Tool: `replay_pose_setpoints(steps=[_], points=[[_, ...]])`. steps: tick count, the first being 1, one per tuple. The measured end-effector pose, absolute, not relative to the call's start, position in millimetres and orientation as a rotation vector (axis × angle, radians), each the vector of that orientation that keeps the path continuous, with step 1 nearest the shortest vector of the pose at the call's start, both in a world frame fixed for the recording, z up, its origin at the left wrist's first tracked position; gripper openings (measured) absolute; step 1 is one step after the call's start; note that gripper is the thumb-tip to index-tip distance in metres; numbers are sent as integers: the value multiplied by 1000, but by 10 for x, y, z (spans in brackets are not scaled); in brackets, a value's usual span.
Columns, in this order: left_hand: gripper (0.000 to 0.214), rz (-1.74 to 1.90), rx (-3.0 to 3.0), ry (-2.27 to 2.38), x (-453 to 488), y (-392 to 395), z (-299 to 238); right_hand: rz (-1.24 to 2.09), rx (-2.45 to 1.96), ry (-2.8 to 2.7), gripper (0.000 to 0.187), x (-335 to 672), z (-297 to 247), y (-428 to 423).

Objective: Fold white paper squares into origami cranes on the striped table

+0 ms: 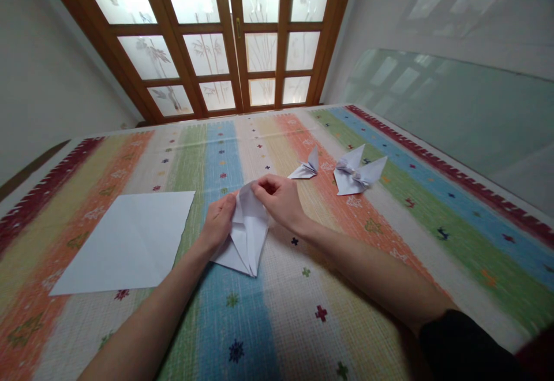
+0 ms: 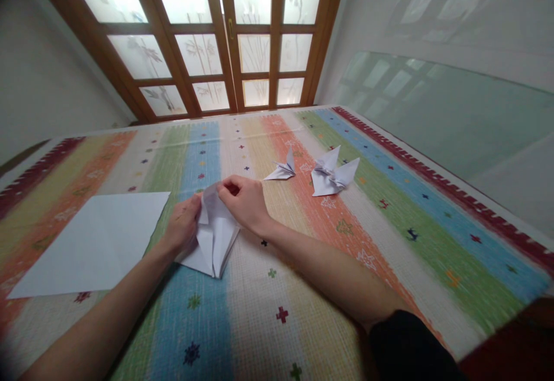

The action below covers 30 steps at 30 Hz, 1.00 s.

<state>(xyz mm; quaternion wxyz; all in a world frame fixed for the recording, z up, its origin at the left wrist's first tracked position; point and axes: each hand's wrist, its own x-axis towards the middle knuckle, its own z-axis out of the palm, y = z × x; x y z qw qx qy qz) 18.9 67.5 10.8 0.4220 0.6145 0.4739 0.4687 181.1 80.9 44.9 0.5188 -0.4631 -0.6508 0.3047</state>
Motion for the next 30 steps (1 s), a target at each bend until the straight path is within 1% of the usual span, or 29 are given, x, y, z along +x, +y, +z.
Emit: replay_pose_setpoints(steps=[10, 14, 16, 22, 26, 30], points=[[38, 1200, 1899, 1218, 210, 630, 188, 650, -1119, -1631, 16, 1807, 468, 787], [41, 1329, 1951, 1206, 222, 606, 192, 650, -1116, -1640, 16, 1811, 467, 779], [39, 1377, 1954, 1223, 236, 589, 205, 665, -1096, -1645, 15, 1816, 473, 779], [32, 1441, 1732, 1216, 275, 581, 273, 808, -1010, -1627, 8, 1848, 546, 812], [36, 1384, 1507, 1184, 263, 605, 329, 897, -1001, -1596, 6, 1873, 599, 865], [37, 1302, 1459, 1181, 257, 615, 333, 990, -1002, -1567, 6, 1883, 583, 936]])
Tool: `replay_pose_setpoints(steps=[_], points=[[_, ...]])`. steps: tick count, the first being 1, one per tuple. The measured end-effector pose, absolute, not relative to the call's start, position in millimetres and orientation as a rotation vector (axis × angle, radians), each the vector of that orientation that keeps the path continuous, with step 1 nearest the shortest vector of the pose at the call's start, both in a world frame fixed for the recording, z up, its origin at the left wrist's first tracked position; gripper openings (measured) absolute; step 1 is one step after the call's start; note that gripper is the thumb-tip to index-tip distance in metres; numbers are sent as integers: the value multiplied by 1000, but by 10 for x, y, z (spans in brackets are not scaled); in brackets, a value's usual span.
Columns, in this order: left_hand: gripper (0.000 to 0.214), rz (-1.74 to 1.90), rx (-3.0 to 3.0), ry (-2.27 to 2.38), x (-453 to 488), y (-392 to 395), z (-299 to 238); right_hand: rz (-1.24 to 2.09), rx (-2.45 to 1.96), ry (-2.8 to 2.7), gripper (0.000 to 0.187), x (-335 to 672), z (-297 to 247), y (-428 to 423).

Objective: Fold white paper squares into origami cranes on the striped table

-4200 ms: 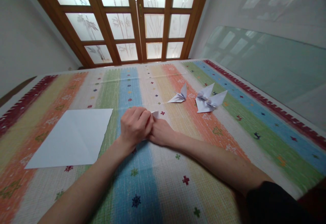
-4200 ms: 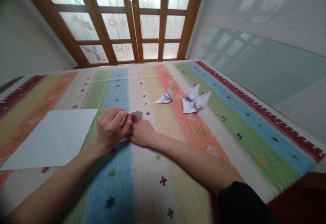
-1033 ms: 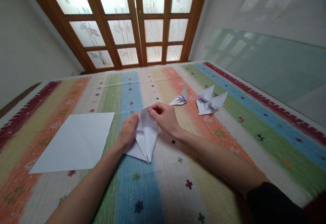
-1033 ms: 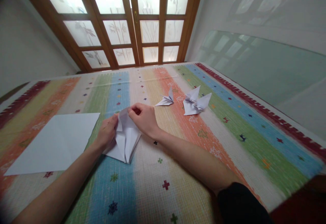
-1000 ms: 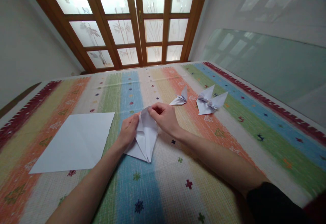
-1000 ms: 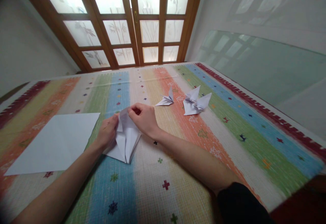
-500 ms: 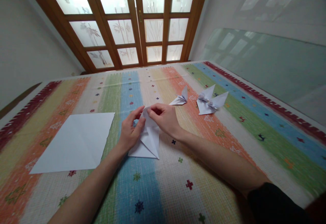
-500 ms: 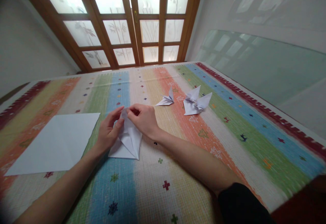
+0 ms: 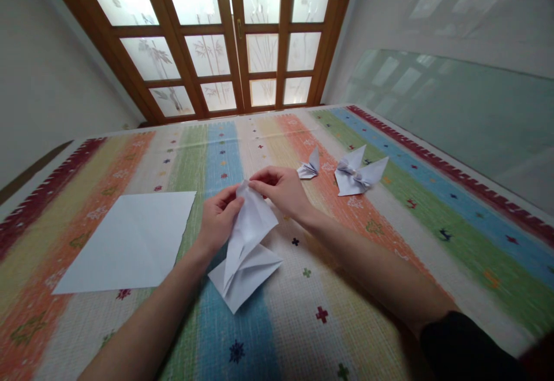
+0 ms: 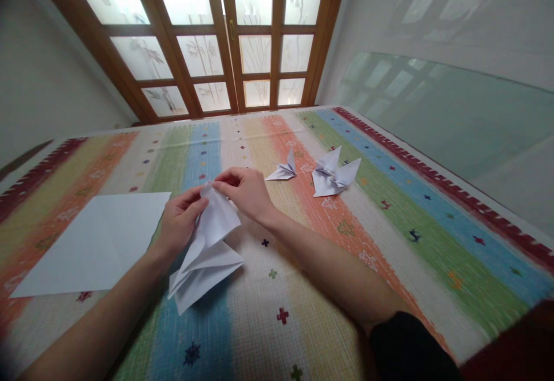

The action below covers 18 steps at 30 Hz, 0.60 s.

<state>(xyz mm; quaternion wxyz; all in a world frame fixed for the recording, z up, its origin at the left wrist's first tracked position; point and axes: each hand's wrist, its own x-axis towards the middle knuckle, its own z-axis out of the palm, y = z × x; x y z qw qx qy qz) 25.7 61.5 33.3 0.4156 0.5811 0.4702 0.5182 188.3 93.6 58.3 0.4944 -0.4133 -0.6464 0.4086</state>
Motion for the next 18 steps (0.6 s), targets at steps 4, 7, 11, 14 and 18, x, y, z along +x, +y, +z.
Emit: replay_pose_setpoints(steps=[4, 7, 11, 14, 18], points=[[41, 1293, 1488, 1169, 275, 618, 279, 1005, -1062, -1581, 4, 1883, 528, 978], [45, 1298, 1494, 1171, 287, 626, 258, 980, -1104, -1578, 6, 1882, 516, 979], [41, 1366, 1457, 1202, 294, 632, 296, 942, -1132, -1587, 8, 1872, 535, 963], [35, 1415, 1424, 1280, 305, 616, 341, 896, -1162, -1602, 9, 1862, 553, 947], [21, 1461, 1490, 1412, 335, 581, 380, 857, -1170, -1671, 10, 1859, 576, 928]])
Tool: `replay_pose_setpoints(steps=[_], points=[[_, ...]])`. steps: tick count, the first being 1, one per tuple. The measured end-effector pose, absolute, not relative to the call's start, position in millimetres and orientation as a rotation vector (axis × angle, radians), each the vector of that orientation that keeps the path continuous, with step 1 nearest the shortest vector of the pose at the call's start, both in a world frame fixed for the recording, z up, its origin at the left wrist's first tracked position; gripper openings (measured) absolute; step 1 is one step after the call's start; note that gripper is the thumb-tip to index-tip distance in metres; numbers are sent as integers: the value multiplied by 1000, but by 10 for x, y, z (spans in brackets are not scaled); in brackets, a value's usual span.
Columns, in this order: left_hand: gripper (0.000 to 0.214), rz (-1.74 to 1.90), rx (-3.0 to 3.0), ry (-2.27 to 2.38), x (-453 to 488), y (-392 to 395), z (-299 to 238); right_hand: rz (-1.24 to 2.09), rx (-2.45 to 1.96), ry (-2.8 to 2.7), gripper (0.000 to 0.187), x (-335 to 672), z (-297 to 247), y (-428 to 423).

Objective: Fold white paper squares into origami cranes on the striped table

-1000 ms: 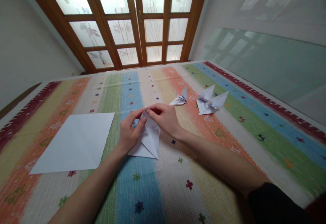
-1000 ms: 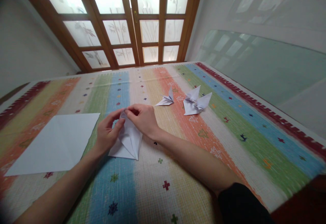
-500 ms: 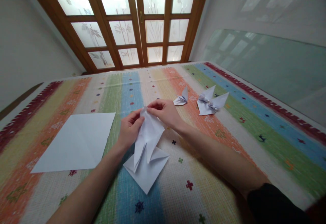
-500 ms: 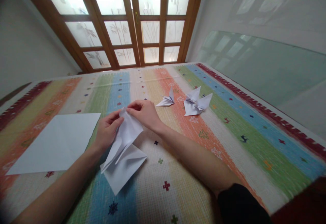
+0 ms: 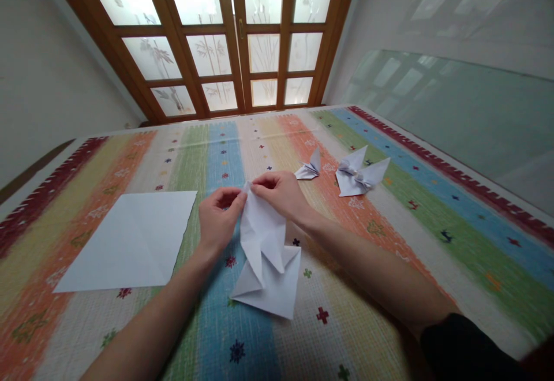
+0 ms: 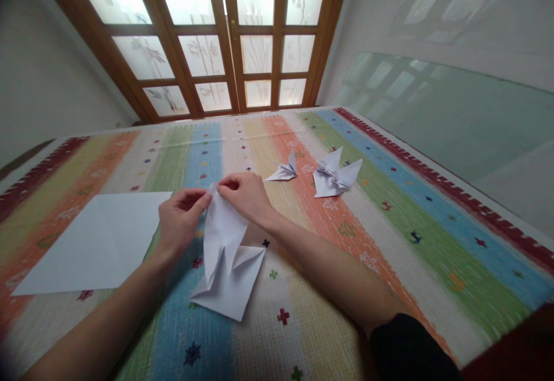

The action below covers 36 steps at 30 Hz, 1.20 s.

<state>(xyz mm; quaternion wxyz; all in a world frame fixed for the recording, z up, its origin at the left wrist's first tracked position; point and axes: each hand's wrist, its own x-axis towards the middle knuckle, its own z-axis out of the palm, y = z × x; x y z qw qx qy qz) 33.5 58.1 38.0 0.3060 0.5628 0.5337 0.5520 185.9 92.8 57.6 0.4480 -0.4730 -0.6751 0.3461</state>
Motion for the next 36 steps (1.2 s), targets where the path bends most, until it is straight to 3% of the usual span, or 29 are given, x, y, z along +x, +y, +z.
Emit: replay_pose_setpoints(steps=[15, 23, 36], points=[[12, 1558, 1737, 1698, 373, 538, 421, 983, -1202, -1672, 15, 1781, 590, 881], [15, 1612, 1984, 1583, 384, 491, 412, 940, -1225, -1631, 15, 1783, 579, 874], [14, 1460, 1581, 1420, 416, 541, 417, 1007, -1210, -1611, 17, 1793, 579, 886]])
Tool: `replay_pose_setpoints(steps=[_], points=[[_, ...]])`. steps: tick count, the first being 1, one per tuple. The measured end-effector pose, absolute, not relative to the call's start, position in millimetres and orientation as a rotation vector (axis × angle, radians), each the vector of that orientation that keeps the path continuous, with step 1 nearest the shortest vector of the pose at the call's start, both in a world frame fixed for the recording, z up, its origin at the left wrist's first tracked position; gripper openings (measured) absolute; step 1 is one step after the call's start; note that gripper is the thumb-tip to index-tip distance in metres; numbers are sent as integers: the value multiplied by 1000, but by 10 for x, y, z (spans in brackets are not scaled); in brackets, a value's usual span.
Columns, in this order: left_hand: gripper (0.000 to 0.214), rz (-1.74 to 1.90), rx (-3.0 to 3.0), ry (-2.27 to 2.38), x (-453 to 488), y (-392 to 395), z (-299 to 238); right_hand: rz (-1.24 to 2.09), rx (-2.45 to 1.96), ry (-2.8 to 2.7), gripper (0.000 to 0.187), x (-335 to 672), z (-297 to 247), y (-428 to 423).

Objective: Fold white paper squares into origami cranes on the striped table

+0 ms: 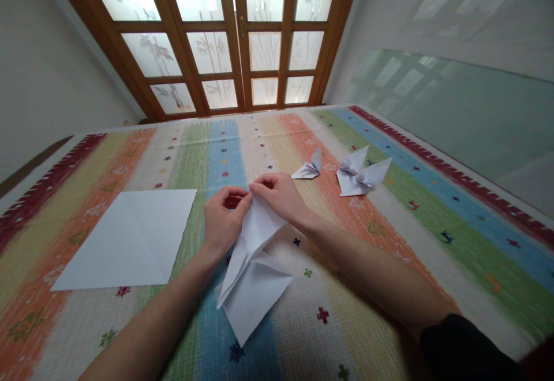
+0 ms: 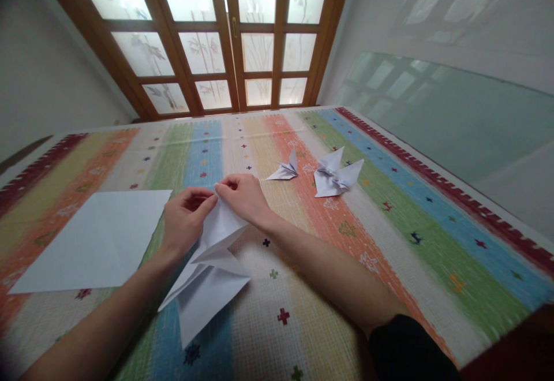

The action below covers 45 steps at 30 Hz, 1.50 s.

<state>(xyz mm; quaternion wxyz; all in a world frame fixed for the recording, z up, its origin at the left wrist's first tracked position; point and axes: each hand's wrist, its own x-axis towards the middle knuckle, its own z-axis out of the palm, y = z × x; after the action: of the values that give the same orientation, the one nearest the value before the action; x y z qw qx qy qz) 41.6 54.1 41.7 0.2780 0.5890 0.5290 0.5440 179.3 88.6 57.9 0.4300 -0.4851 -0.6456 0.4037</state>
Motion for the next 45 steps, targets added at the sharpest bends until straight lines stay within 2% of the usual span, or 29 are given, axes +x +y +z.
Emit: replay_pose_setpoints(steps=[12, 20, 26, 38, 42, 45], points=[[3, 1468, 1634, 1377, 425, 537, 350, 1003, -1201, -1613, 22, 1802, 552, 905], [23, 1549, 1535, 1303, 409, 579, 291, 1067, -1147, -1576, 19, 1815, 571, 920], [18, 1560, 1574, 1326, 399, 577, 274, 1116, -1151, -1497, 13, 1808, 604, 897], [8, 1577, 1693, 1354, 363, 577, 270, 1137, -1123, -1475, 16, 1796, 592, 898], [25, 1598, 1582, 1346, 374, 586, 260, 1125, -1133, -1507, 17, 1804, 575, 898], [23, 1574, 1638, 1349, 371, 586, 258, 1110, -1128, -1507, 17, 1808, 564, 899]])
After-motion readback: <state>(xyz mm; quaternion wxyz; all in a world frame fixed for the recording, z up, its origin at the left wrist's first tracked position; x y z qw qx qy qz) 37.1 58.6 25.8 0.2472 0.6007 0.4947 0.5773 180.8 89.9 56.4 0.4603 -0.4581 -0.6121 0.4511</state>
